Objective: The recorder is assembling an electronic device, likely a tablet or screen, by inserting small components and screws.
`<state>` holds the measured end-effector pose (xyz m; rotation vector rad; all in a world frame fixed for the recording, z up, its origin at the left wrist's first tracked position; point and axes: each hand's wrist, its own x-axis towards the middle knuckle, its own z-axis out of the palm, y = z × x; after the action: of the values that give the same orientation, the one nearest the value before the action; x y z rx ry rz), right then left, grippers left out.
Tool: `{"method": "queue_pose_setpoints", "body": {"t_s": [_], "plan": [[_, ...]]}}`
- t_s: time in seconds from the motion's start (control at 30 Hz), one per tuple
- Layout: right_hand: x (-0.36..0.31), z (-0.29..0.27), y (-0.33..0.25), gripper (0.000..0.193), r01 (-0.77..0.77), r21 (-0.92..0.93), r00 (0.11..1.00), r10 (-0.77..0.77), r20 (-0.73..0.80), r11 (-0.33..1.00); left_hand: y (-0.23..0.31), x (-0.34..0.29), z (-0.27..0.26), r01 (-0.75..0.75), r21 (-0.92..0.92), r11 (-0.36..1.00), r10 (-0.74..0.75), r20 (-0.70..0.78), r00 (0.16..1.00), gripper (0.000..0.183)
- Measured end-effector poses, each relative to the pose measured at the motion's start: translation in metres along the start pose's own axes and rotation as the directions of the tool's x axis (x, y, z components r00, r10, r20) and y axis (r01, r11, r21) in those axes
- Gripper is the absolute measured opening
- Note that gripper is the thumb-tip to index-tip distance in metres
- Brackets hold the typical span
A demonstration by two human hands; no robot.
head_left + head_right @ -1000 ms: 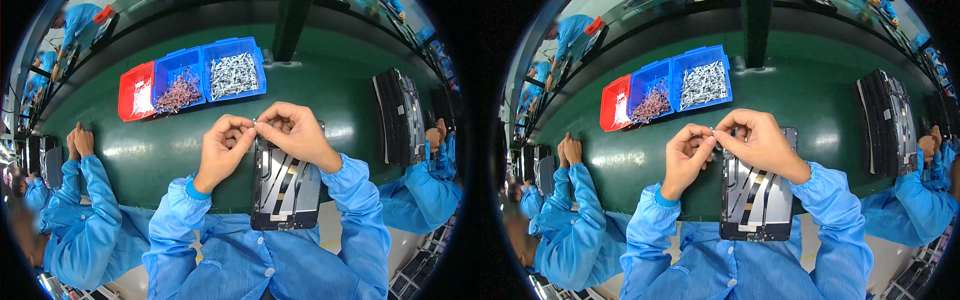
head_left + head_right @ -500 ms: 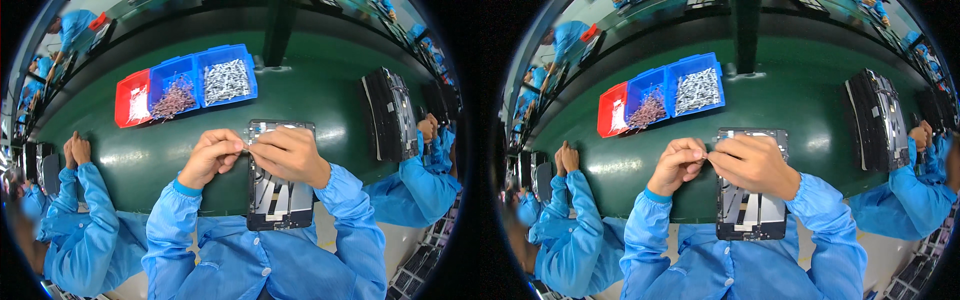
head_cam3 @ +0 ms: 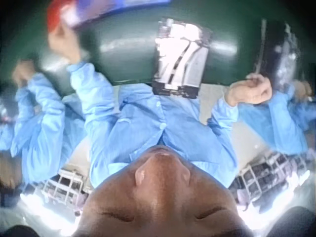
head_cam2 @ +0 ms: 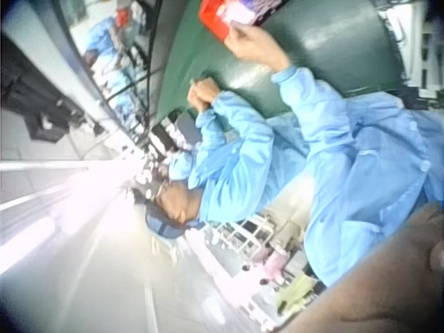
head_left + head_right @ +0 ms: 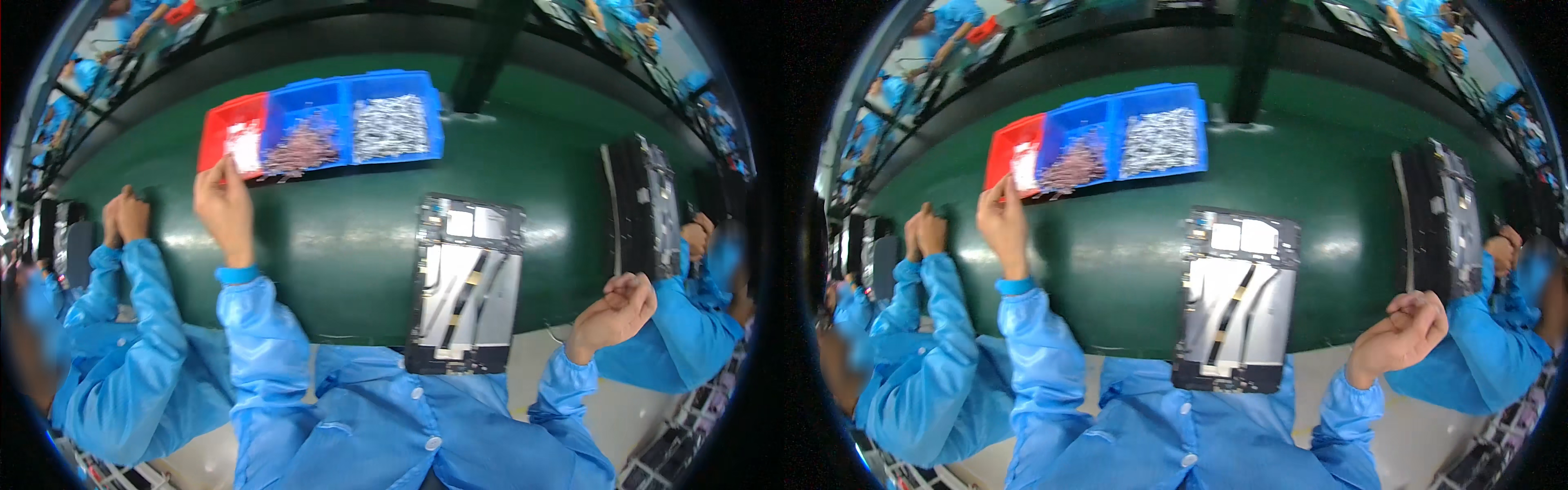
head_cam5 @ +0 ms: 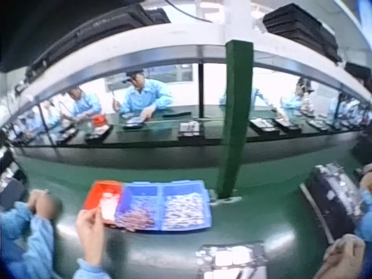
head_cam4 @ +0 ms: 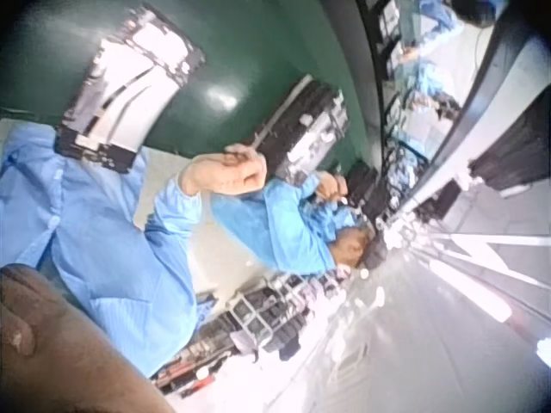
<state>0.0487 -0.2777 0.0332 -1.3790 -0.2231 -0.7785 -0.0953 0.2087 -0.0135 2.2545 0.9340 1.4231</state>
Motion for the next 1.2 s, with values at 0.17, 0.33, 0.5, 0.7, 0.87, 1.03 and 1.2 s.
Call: {"method": "queue_pose_setpoints", "body": {"t_s": [0.17,0.33,0.5,0.7,0.87,1.03,1.2], "plan": [[0.051,-0.116,0.04,0.028,-0.156,-0.126,0.893,0.085,-0.442,0.98,0.005,0.003,-0.012,0.049,0.141,0.989,-0.07,0.147,0.987,0.035],[0.073,-0.123,0.058,0.033,-0.614,0.473,0.669,0.735,-0.112,0.632,0.024,0.001,0.0,0.127,0.056,0.99,-0.135,0.157,0.978,0.038],[0.1,-0.117,0.094,0.036,-0.616,0.383,0.741,0.671,-0.013,0.688,0.07,-0.003,-0.001,0.134,-0.227,0.965,-0.124,0.058,0.991,0.028],[0.128,-0.028,0.141,0.048,-0.664,0.387,0.717,0.691,0.087,0.64,0.104,-0.035,0.007,0.221,-0.48,0.849,-0.089,0.281,0.955,0.015],[0.135,0.05,0.177,0.048,-0.649,0.365,0.75,0.64,0.164,0.668,0.129,-0.065,0.015,0.09,-0.405,0.91,0.227,0.667,0.71,0.017],[0.147,0.102,0.209,0.029,-0.695,0.39,0.713,0.647,0.268,0.604,0.141,-0.082,0.02,0.214,-0.321,0.923,0.138,0.793,0.593,0.015],[0.138,0.117,0.203,0.016,-0.783,0.322,0.618,0.609,0.497,0.532,0.134,-0.08,0.016,0.603,-0.184,0.776,-0.098,0.909,0.404,0.022]]}}
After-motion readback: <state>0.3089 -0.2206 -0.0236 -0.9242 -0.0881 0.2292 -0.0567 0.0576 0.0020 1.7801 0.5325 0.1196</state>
